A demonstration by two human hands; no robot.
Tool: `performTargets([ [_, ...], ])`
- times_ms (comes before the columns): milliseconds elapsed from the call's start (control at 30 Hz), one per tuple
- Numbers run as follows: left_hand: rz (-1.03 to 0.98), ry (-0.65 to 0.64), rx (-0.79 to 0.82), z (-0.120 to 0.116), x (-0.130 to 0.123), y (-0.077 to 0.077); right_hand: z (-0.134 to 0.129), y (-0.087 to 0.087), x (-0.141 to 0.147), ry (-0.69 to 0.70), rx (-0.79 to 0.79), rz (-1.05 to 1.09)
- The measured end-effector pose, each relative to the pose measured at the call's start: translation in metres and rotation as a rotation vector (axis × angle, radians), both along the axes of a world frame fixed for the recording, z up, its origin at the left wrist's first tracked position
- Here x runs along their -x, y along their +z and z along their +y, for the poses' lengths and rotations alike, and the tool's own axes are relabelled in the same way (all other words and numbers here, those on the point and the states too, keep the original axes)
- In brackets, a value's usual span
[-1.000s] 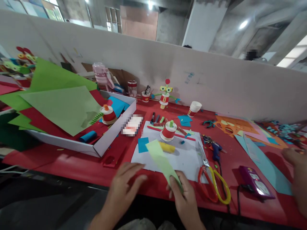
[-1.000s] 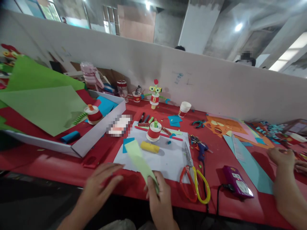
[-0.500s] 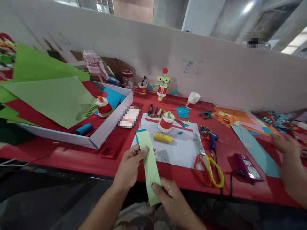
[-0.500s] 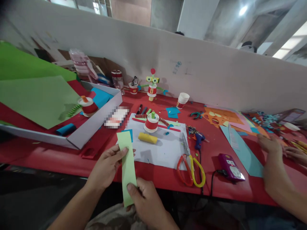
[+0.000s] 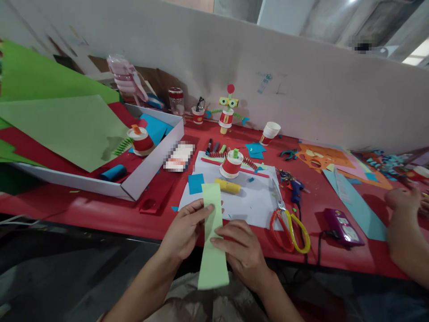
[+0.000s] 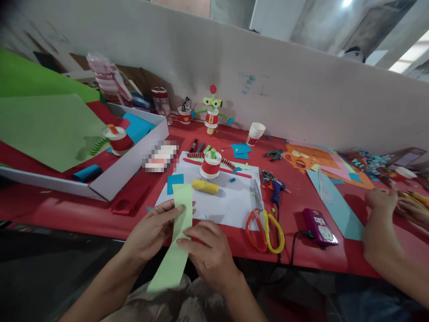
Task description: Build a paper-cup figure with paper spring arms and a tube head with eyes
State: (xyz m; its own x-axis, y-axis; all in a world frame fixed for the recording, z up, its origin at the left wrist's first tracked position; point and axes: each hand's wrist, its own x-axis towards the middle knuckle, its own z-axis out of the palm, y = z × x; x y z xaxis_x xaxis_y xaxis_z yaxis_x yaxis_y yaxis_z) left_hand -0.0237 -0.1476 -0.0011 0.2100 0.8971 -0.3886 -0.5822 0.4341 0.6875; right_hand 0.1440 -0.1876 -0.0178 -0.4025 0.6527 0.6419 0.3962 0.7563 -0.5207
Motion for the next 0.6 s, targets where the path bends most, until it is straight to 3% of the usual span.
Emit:
performTargets([
  [100, 0.019, 0.019, -0.033, -0.002, 0.000, -0.006, -0.004, 0.006, -0.001, 0.084, 0.119, 0.074],
  [200, 0.109, 0.027, -0.077, -0.005, 0.002, -0.011, -0.009, 0.008, -0.004, 0.182, 0.344, 0.177],
  [367, 0.225, -0.149, -0.188, -0.008, 0.003, -0.007, 0.005, 0.007, 0.001, -0.220, 0.593, 0.463],
  [467, 0.242, -0.211, -0.195, -0.010, 0.001, -0.005, 0.020, 0.009, 0.006, -0.223, 0.597, 0.439],
  [600, 0.206, -0.158, -0.086, -0.010, 0.000, -0.006, 0.029, 0.007, 0.008, -0.237, 0.420, 0.384],
])
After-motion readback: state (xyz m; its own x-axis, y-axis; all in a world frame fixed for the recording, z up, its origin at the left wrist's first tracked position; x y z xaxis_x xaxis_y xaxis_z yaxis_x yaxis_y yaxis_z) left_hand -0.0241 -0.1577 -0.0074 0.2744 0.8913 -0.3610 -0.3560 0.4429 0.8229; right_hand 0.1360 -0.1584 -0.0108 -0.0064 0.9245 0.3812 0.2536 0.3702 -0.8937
